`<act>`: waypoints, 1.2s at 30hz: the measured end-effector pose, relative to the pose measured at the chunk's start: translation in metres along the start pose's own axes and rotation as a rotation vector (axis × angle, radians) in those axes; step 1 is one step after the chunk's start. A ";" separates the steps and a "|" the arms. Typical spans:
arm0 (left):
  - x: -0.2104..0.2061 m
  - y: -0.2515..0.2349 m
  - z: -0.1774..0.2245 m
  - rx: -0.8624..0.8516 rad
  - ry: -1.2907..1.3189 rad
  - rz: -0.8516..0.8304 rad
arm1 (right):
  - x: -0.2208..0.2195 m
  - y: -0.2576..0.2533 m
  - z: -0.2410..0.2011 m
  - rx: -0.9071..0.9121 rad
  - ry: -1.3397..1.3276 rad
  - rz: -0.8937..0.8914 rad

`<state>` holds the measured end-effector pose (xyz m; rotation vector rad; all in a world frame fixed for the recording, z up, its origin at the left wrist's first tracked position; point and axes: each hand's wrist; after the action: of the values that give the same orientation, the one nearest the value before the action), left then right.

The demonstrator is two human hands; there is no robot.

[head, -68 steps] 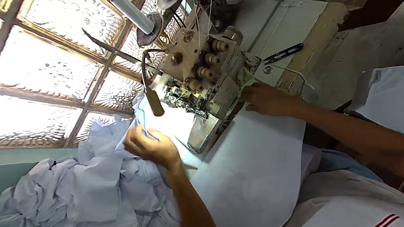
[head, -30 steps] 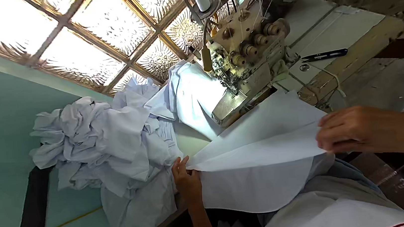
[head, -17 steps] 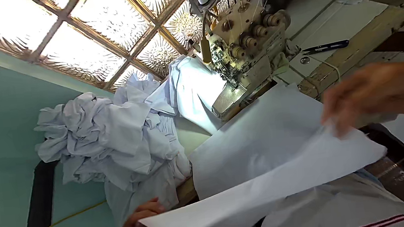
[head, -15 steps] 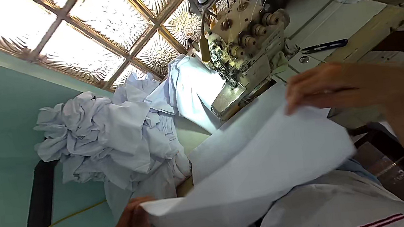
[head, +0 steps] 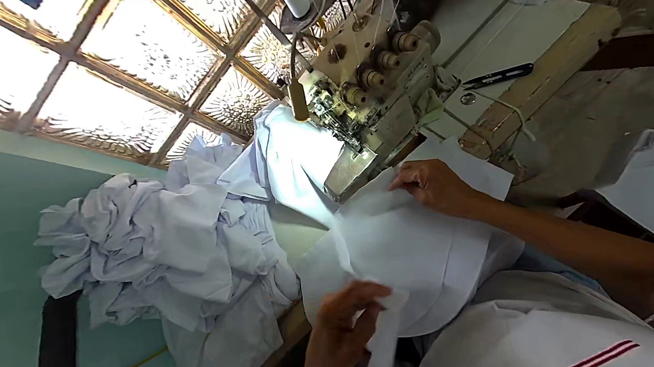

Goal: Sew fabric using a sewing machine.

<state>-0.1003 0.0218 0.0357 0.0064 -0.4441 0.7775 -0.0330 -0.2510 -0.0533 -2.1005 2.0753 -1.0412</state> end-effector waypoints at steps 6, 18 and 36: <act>-0.025 -0.085 -0.008 -0.032 -0.633 0.398 | 0.018 0.001 -0.030 -0.076 -0.208 -0.140; 0.004 -0.087 -0.032 0.008 -0.007 0.293 | -0.001 0.004 -0.056 0.081 -0.242 -0.040; 0.009 -0.068 -0.038 -0.110 0.044 0.867 | 0.011 0.042 -0.078 0.271 0.191 0.077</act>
<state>-0.0334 -0.0148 0.0151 -0.3237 -0.4440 1.5992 -0.1067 -0.2316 -0.0065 -1.8427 1.9381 -1.4676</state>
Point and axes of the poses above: each hand's wrist, its own y-axis away from the middle knuckle, its own x-axis out of the back of the hand, z = x × y, and after that the axes turned 1 degree about -z, right-handed
